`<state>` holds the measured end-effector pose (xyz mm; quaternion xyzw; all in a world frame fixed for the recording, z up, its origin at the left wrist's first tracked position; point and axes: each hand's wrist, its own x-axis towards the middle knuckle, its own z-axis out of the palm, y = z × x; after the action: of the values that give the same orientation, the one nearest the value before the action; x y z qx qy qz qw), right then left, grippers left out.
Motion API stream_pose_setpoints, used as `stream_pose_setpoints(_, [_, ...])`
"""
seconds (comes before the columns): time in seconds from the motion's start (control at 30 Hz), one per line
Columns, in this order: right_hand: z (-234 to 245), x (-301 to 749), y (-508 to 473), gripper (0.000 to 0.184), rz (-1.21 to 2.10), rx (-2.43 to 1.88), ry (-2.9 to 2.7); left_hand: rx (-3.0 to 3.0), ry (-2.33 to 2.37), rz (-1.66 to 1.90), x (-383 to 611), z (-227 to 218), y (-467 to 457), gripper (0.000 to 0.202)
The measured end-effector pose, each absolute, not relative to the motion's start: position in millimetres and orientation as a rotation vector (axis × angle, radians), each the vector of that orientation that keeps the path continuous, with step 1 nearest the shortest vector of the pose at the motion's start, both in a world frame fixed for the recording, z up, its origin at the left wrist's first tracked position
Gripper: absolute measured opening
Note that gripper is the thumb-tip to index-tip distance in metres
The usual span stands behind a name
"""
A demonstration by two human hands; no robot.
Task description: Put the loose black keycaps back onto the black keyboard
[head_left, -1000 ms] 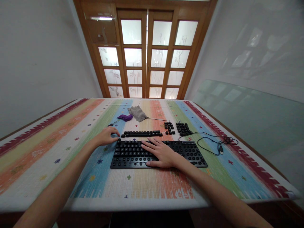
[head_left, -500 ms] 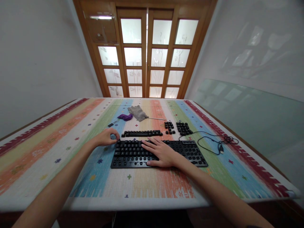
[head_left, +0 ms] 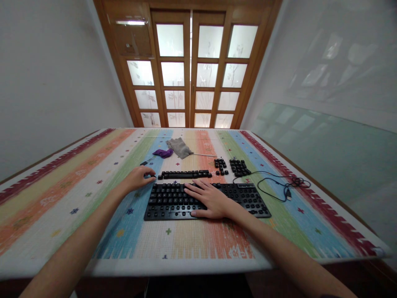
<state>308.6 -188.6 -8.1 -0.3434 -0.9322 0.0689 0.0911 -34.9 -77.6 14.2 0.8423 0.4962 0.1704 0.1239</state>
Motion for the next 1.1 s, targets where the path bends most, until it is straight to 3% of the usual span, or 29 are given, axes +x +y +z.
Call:
stream_pose_setpoints(0.6, [-8.6, 309.2, -188.7, 0.082, 0.2, -1.018, -2.77, 2.528, 1.414, 0.491, -36.5, 2.9, -70.4, 0.021])
stream_pose_setpoints(0.9, [-9.1, 309.3, -188.1, 0.082, 0.194, -1.014, -2.768, 2.491, 1.611, 0.581, -54.2, 1.6, -65.7, 0.045])
stream_pose_setpoints(1.1, [-11.1, 310.1, -187.2, 0.082, 0.19, -1.002, -2.772, 2.464, 1.691, 0.576, -62.4, -9.4, -62.6, 0.046])
